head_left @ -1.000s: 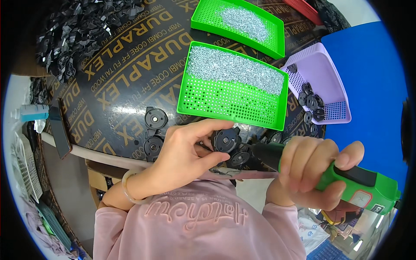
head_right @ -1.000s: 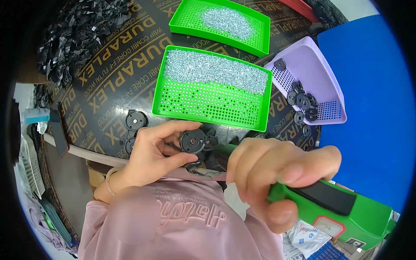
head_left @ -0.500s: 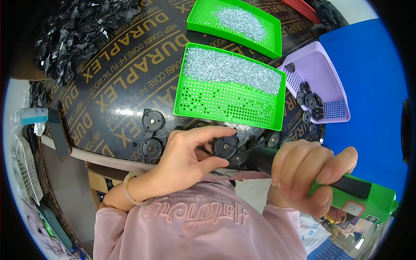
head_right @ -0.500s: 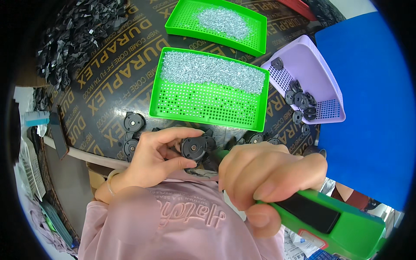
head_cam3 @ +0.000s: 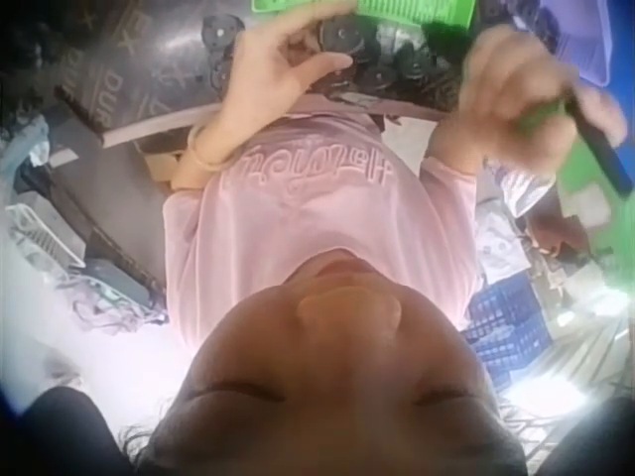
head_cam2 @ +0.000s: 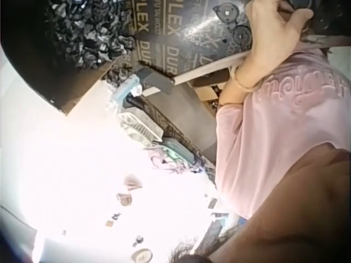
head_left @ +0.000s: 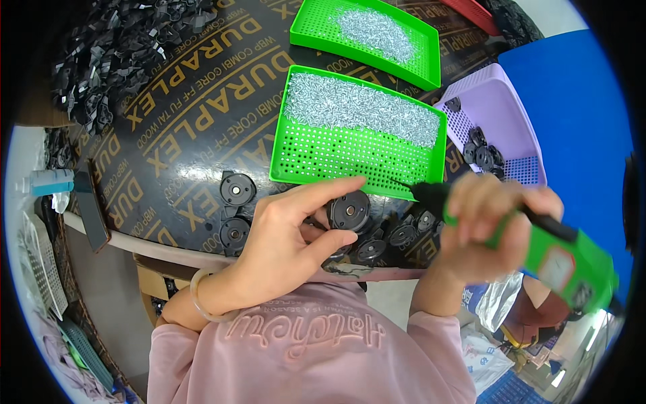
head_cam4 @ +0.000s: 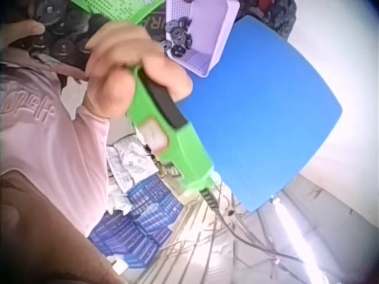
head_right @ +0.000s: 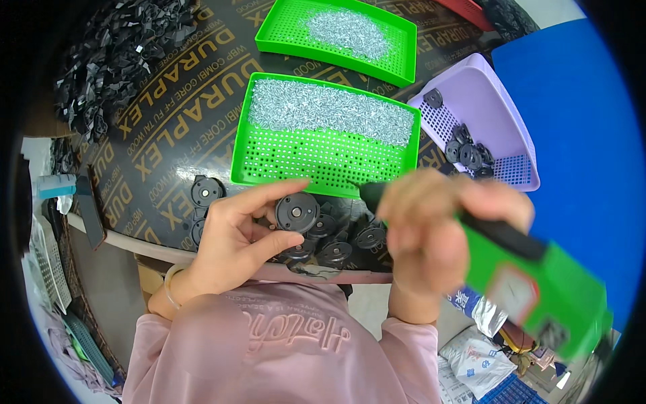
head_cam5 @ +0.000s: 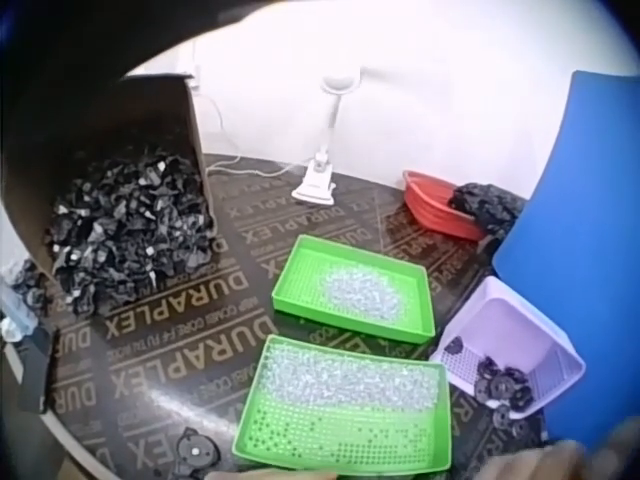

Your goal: Assemble small plastic components and metal parts using an electric screwdriver at a workbench.

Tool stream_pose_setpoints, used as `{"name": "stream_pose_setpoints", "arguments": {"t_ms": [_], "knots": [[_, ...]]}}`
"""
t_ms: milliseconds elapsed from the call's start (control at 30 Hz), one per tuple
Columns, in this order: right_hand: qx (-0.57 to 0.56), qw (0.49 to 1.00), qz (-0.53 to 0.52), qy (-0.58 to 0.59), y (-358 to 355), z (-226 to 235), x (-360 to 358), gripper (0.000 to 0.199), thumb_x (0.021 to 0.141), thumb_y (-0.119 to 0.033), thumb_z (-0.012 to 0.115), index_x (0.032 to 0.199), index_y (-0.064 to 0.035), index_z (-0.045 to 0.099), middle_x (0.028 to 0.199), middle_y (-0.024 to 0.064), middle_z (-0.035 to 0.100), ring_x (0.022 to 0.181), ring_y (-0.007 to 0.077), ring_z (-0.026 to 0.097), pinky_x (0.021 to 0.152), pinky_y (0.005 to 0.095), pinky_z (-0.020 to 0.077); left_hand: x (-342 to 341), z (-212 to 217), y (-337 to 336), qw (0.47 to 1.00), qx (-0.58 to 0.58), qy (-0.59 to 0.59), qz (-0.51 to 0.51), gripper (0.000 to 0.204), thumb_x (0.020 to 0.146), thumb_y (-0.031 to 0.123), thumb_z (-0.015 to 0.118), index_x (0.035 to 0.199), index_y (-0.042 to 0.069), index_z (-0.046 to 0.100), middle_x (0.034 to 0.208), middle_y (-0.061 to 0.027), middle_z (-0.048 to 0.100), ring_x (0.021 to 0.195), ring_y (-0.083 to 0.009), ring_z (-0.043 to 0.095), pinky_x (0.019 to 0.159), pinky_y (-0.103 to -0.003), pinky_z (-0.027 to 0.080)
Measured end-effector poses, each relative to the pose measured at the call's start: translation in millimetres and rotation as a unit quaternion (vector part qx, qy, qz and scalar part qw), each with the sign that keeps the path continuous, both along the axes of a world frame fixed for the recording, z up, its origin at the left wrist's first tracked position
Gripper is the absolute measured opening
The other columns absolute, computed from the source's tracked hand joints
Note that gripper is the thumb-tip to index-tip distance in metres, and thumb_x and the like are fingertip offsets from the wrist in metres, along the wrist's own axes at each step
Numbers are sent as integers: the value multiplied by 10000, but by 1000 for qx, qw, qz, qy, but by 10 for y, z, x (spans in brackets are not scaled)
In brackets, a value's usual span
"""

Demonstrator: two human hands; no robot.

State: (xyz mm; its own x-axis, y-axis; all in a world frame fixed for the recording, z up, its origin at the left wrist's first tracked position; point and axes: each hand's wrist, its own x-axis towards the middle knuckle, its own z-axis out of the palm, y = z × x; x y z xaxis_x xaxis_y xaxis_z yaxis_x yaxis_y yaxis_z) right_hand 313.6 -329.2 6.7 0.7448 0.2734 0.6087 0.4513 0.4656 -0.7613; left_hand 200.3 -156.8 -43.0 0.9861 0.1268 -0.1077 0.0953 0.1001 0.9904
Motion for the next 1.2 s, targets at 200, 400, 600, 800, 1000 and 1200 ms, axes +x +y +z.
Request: {"name": "stream_pose_setpoints", "arguments": {"t_ms": [200, 400, 600, 800, 1000, 1200], "knots": [[-15, 998, -54, 26, 157, -344, 205, 286, 952, -124, 626, 1112, -23, 412, 583, 56, 497, 441, 147, 460, 466, 326, 449, 12, 24, 6, 1000, -20, 3, 22, 501, 758, -95, 754, 1231, 15, 632, 901, -81, 638, 736, -99, 613, 644, -243, 577], [-38, 996, -76, 0, 204, -394, 211, 262, 953, -139, 602, 1111, -30, 423, 586, 47, 465, 443, 145, 442, 481, 337, 439, -3, -43, 14, 1000, 7, -8, 10, 485, 761, -90, 753, 1216, 20, 624, 877, -78, 674, 704, -99, 635, 630, -244, 561], [-14, 997, -72, -7, 191, -433, 241, 275, 955, -114, 634, 1102, -19, 422, 579, 55, 512, 446, 139, 478, 469, 324, 465, -2, -129, -21, 999, -6, -25, 26, 484, 775, -75, 754, 1230, 8, 611, 848, -88, 695, 714, -99, 675, 603, -244, 522], [-12, 997, -72, 10, 174, -368, 217, 292, 952, -127, 640, 1107, -17, 418, 582, 50, 511, 440, 149, 472, 474, 333, 466, -13, -146, -28, 999, 6, -32, 27, 489, 779, -78, 752, 1237, 2, 604, 863, -92, 696, 709, -106, 670, 605, -244, 523], [-10, 996, 89, 25, 10, 143, 8, 265, 1002, -258, 556, 1199, -100, 476, 667, 18, 507, 520, 133, 469, 529, 328, 424, -22, -119, -17, 1000, 0, -12, 13, 501, 782, -77, 740, 1256, -1, 596, 858, -94, 687, 682, -103, 654, 591, -254, 505], [-26, 979, 198, 32, 111, 364, -160, 285, 1002, -281, 551, 1210, -112, 452, 697, 5, 506, 562, 108, 471, 591, 313, 455, -36, -43, -7, 998, 1, 52, -38, 589, 804, -163, 674, 1362, -27, 538, 983, -50, 648, 800, -58, 589, 696, -204, 481]]}}
